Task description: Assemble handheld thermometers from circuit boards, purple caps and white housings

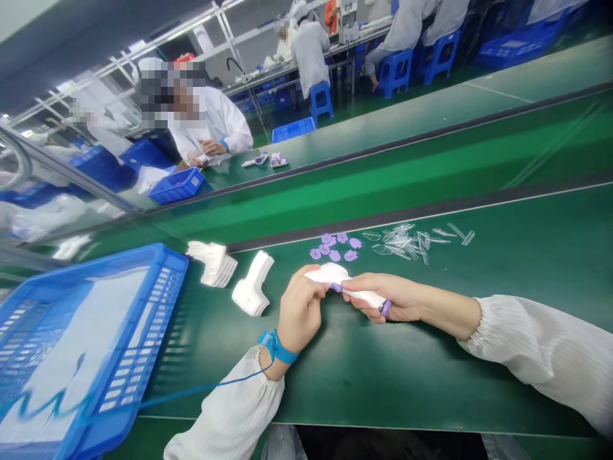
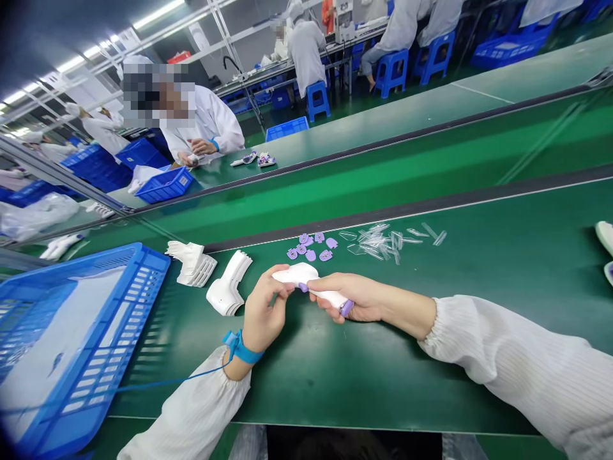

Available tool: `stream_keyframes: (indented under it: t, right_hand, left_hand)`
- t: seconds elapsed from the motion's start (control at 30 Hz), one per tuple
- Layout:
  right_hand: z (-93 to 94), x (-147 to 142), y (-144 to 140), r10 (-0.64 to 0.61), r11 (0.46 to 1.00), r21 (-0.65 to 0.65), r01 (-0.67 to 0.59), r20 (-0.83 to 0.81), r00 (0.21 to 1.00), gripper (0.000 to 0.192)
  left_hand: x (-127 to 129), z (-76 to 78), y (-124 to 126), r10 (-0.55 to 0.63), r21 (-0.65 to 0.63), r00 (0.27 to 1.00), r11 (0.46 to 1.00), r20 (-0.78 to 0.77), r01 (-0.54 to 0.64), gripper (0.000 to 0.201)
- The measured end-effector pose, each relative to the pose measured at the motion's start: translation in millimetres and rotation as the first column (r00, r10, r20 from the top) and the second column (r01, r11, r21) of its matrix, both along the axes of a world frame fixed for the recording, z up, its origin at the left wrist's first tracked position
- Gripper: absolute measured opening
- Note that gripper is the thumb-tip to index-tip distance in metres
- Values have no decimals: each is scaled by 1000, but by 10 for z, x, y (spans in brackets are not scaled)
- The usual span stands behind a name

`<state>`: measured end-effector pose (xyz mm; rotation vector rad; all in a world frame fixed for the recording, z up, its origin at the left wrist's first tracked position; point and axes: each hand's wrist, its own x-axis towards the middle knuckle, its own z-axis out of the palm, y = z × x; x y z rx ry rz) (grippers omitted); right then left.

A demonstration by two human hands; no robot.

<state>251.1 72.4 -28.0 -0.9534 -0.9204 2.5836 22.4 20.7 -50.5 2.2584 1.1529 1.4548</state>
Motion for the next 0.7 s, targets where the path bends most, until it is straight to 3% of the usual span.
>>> stream_keyframes:
  t: [0.1, 0.2, 0.3, 0.37, 0.43, 0.5, 0.57, 0.63, 0.7]
  right_hand:
    - [-34, 4, -5, 4, 1000, 23, -2, -53, 999, 41]
    - [-36, 9, -4, 24, 999, -22, -27, -124, 992, 36]
    - [-67, -13, -36, 105, 984, -126, -125, -160, 982, 37]
    - [-104, -57, -108, 166, 971, -142, -191, -168, 972, 42]
    - [-131, -117, -216, 201, 968, -118, -223, -175, 964, 45]
    - [-132, -178, -317, 246, 964, -61, -259, -169, 955, 50]
    - [-94, -229, -352, 269, 963, 48, -266, -73, 960, 62]
    - [-3, -276, -290, 127, 964, 227, -140, 69, 989, 72]
    - [156, -335, -162, -178, 888, 440, 131, 67, 982, 72]
  left_hand:
    - [-46, -12, 28, -33, -8, 999, 999, -29, 33, 29]
    - [-130, -14, 80, -44, -48, 999, 998, 1, 44, 45]
    - [-142, -5, 90, -48, -96, 993, 994, 107, 59, 45]
    - [-74, 28, 68, -66, -105, 964, 990, 257, 96, 45]
    - [41, 98, 38, -38, -133, 880, 985, 474, 114, 52]
    - [163, 206, 12, 54, -209, 746, 971, 664, 116, 55]
    - [258, 335, -5, 143, -291, 637, 947, 757, 133, 54]
    - [321, 462, -14, 150, -311, 610, 936, 778, 166, 52]
    - [373, 575, -12, 79, -274, 644, 939, 761, 209, 47]
